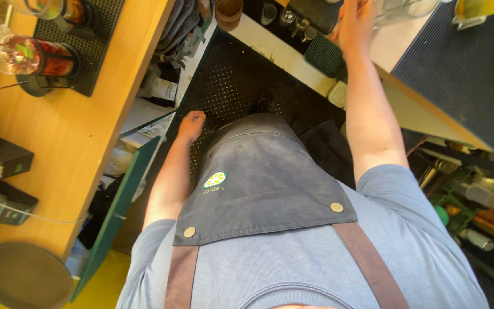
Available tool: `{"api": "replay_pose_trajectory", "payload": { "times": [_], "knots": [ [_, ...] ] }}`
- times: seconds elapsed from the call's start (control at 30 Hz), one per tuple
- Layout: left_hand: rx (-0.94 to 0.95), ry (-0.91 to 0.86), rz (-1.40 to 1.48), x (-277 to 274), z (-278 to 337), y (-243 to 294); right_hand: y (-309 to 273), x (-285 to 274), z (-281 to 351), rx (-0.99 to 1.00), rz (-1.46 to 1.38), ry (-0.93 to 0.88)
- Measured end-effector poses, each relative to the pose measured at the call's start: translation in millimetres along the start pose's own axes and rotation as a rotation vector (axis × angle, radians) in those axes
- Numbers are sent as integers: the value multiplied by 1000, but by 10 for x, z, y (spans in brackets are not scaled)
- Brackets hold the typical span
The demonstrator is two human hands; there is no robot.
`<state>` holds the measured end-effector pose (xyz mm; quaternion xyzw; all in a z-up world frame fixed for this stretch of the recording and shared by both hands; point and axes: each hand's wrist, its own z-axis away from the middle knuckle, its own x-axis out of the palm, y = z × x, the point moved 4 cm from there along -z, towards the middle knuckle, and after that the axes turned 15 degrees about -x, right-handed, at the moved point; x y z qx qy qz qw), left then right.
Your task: The person prepares a drink by pouring liquid from a bottle and a red squeeze bottle into a small measuring cup, then adds the contents to two glasses containing garnishes before finally pouring hot water from a pitcher into one of the glasses.
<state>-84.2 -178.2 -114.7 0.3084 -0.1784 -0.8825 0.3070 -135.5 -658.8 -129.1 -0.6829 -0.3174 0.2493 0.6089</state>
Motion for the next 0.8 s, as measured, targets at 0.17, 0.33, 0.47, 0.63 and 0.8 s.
{"api": "replay_pose_trajectory", "payload": {
  "times": [0.17, 0.33, 0.47, 0.63, 0.8],
  "knots": [
    [10, -172, 70, -116, 461, -80, 120, -16, 40, -11, 174, 46],
    [-188, -190, -49, -434, 818, -578, 279, -29, 47, 16, 237, 83],
    [-473, -126, -56, -708, 971, -997, 345, -29, 59, 3, 267, 151],
    [-607, -49, -104, -755, 893, -966, 321, -4, 84, -23, 210, 132],
    [-285, -104, 179, -365, 613, -354, 304, 36, 86, 43, 156, 108]
  ]
}}
